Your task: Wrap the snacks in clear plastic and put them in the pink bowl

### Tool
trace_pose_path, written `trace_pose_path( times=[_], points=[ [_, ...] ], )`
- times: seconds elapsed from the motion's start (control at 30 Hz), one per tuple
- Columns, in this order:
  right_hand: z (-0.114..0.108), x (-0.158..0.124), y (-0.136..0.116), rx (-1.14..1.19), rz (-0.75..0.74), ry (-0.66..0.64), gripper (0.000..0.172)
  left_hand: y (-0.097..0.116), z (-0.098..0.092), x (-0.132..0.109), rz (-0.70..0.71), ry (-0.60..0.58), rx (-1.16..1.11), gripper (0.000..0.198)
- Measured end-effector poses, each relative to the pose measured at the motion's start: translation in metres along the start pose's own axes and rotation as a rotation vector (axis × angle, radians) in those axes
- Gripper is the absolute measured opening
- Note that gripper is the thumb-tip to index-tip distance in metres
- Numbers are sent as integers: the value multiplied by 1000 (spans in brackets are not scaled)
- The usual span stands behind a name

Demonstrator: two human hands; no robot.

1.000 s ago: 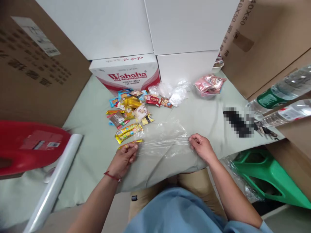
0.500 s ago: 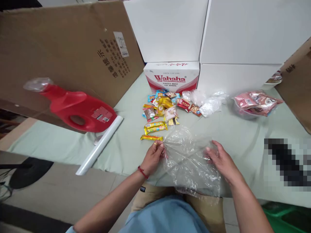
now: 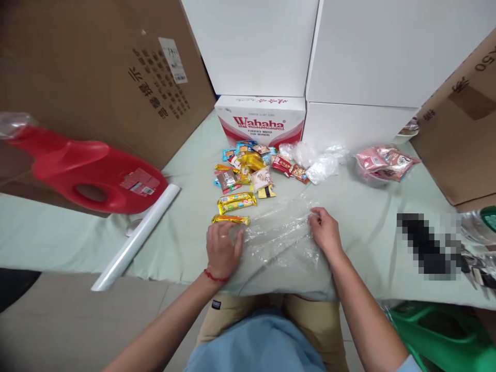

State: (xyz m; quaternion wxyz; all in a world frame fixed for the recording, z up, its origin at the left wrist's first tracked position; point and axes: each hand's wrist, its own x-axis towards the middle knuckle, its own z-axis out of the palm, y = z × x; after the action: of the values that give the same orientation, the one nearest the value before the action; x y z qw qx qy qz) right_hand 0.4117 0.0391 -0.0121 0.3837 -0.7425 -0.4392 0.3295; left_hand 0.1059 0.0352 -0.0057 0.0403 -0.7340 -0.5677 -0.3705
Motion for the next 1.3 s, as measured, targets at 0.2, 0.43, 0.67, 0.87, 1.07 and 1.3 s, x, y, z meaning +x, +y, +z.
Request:
trace_pose_path(
  times=[0.2, 0.43, 0.67, 0.87, 1.07, 1.3],
  points=[
    [-8, -2, 3, -53, -35, 19, 43, 9, 7, 5, 558, -357, -143, 35],
    [-45, -13, 9, -215, -196, 96, 59, 2, 13, 16, 250, -643, -375, 44],
    [-109, -22, 29, -464, -224, 12, 41, 1, 10, 16, 211, -705, -397, 44],
    [-91, -79, -36, -518, -458, 256, 27, -3, 14, 17, 189, -713, -411, 38],
    [-20, -95, -64, -741, -967, -281, 52, -3, 16, 16, 171, -703, -411, 37],
    [-9, -99, -61, -627, -1066, -254, 19, 1, 15, 16, 125, -684, -472, 36]
  ],
)
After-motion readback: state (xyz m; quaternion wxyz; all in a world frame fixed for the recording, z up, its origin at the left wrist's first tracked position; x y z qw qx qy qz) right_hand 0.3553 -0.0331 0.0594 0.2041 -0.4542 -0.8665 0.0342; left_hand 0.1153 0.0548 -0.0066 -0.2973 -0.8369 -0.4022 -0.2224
